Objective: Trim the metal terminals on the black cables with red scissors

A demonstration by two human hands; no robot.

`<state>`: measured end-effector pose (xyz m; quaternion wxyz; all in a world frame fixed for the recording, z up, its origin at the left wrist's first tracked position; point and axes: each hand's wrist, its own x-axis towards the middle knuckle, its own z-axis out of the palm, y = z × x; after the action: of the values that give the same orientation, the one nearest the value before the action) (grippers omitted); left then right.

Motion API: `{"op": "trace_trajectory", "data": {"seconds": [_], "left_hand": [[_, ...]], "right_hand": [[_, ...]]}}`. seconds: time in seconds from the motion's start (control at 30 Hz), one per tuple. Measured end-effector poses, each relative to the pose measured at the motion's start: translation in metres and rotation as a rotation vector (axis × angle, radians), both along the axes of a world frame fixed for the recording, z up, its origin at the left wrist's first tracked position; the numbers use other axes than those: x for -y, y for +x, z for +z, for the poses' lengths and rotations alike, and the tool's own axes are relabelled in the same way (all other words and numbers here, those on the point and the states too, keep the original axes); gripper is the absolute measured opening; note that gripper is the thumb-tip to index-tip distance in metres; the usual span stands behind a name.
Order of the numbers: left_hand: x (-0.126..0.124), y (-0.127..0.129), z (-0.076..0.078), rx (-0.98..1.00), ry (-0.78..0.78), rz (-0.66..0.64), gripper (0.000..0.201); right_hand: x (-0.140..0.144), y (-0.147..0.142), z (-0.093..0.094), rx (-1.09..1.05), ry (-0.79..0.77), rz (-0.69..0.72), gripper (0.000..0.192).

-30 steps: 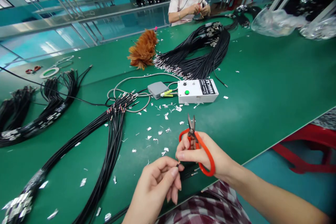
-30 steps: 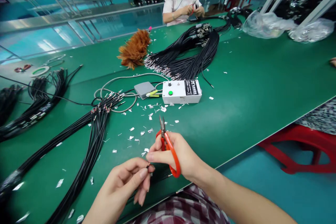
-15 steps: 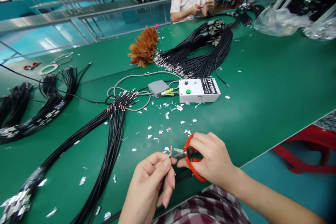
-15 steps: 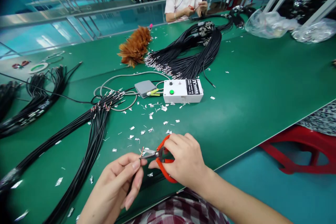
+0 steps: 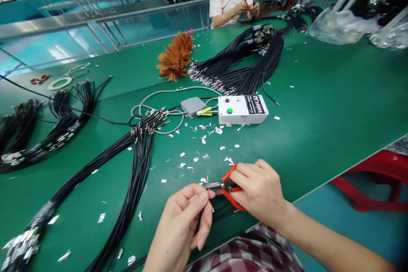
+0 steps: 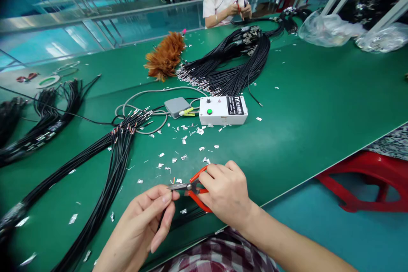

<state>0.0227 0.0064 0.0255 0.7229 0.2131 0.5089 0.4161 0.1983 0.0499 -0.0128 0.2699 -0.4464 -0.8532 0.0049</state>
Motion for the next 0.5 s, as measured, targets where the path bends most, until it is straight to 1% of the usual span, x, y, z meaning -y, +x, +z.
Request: {"op": "trace_trajectory", "data": {"seconds": [0.07, 0.1, 0.13, 0.2, 0.27, 0.3, 0.33, 0.4, 0.5], "left_hand": [[0.000, 0.000, -0.001, -0.013, 0.001, -0.012, 0.019], [0.000, 0.001, -0.002, -0.032, 0.006, -0.021, 0.019], [0.001, 0.002, -0.002, -0.064, 0.018, -0.027, 0.020], [0.002, 0.005, -0.003, -0.185, 0.074, -0.017, 0.020], [0.004, 0.009, -0.003, -0.368, 0.166, 0.008, 0.018], [0.005, 0.011, -0.003, -0.465, 0.213, 0.016, 0.015], [0.006, 0.012, -0.003, -0.558, 0.260, 0.015, 0.013], [0.007, 0.014, -0.003, -0.713, 0.357, -0.030, 0.012], [0.008, 0.014, -0.004, -0.860, 0.486, -0.115, 0.014]], "right_hand": [[0.000, 0.001, -0.001, -0.037, -0.055, 0.005, 0.028], [-0.001, 0.002, 0.000, -0.087, -0.124, -0.003, 0.031], [-0.001, 0.002, 0.001, -0.158, -0.225, -0.017, 0.034], [-0.003, 0.004, 0.005, -0.328, -0.491, -0.043, 0.036], [-0.003, 0.004, 0.013, -0.491, -0.734, -0.035, 0.030], [-0.002, 0.003, 0.017, -0.554, -0.812, -0.018, 0.027], [-0.001, 0.001, 0.021, -0.602, -0.854, -0.001, 0.026], [0.001, -0.003, 0.029, -0.663, -0.858, 0.020, 0.026], [0.003, -0.010, 0.034, -0.786, -0.858, 0.017, 0.022]]}}
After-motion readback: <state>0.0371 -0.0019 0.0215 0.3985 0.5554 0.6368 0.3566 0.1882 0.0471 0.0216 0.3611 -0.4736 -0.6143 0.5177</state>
